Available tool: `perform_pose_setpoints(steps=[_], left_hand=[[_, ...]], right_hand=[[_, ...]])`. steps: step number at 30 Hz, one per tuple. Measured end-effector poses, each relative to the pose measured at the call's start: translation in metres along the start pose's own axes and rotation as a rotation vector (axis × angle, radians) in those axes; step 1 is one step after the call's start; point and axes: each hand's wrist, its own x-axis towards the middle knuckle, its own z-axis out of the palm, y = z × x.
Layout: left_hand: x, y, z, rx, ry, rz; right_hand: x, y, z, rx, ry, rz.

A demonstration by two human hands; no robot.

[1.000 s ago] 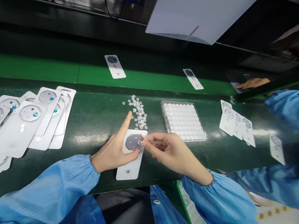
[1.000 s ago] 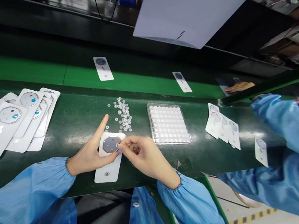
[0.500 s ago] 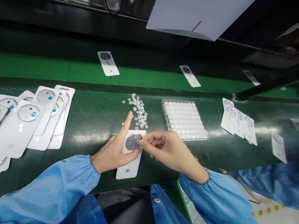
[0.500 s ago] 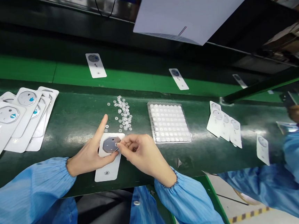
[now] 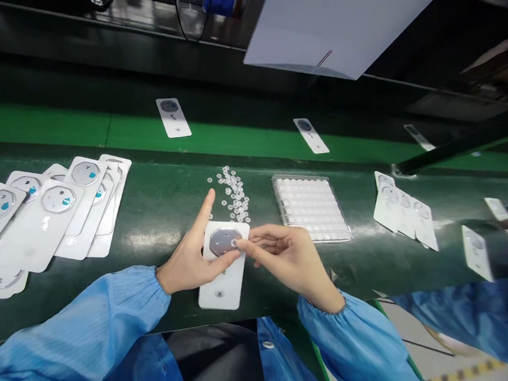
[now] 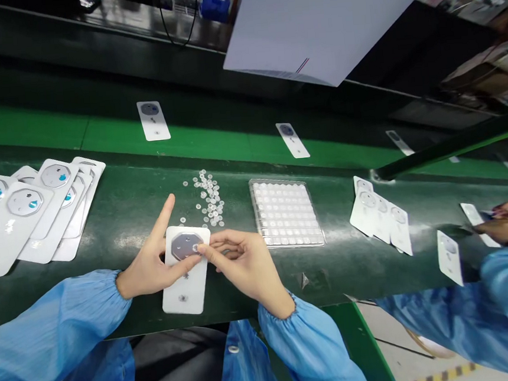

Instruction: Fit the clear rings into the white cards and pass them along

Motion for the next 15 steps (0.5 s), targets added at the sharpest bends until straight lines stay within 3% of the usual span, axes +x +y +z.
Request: perform_pose_setpoints(steps=[7, 11, 15], left_hand=[[0.007, -0.005, 0.002, -0.072, 0.074, -0.097], [0.009, -0.003, 0.003, -0.124, 0.101, -0.145], [0.010, -0.002, 0.000, -0.155, 0.045, -0.131]], right_hand=[[0.000, 0.004, 0.006, 0.018, 0.022, -0.127], [0.001, 0.010, 0.012, 0.082, 0.026, -0.085], [0.001, 0.006, 0.013, 0.103, 0.013, -0.068]])
